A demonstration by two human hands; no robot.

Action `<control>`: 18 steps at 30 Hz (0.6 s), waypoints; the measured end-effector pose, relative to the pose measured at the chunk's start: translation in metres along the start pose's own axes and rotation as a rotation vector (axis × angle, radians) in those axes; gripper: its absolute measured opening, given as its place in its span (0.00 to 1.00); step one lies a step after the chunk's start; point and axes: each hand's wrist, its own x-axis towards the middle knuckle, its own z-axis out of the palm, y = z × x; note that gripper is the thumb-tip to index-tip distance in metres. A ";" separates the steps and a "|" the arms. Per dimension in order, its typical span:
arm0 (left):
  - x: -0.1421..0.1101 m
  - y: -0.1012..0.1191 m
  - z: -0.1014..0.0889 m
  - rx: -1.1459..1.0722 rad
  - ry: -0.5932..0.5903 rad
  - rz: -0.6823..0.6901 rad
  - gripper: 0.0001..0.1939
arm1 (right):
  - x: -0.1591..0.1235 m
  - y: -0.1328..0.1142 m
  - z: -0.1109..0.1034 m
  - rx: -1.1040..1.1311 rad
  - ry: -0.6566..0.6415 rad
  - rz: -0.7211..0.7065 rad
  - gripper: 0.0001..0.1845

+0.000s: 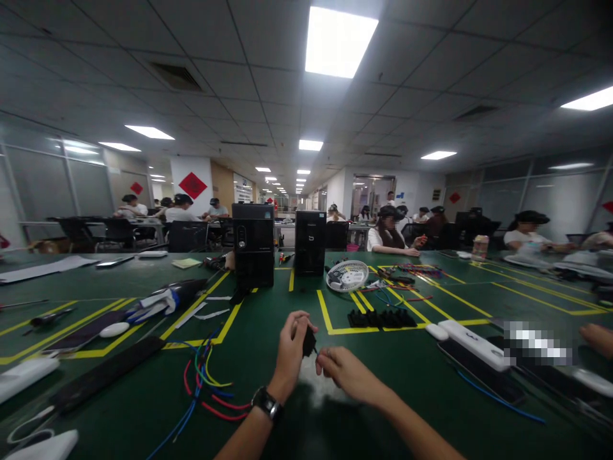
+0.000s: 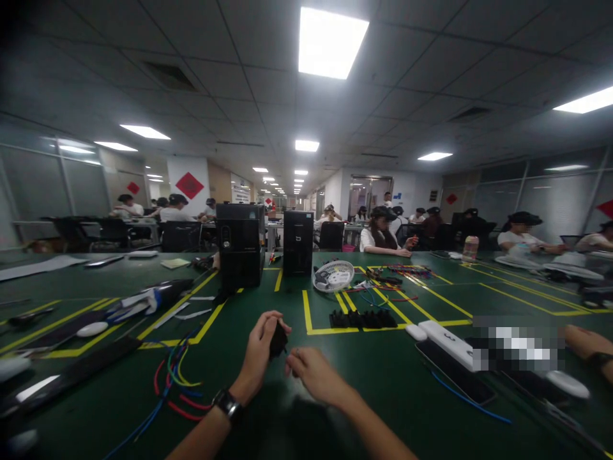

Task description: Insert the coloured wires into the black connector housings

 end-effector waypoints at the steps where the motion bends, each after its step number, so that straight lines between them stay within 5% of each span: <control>1: -0.001 0.000 0.001 -0.022 0.009 -0.002 0.16 | -0.003 -0.001 0.006 -0.025 0.028 -0.028 0.17; 5: -0.002 -0.003 0.005 -0.148 0.084 -0.057 0.16 | -0.013 -0.012 0.016 -0.136 0.142 -0.075 0.19; 12: 0.002 0.016 0.018 -0.367 0.127 -0.064 0.09 | -0.016 -0.036 0.002 -0.235 0.312 -0.134 0.20; 18: -0.001 0.023 0.017 -0.502 0.204 -0.278 0.12 | -0.016 -0.028 0.024 -0.215 0.333 -0.205 0.21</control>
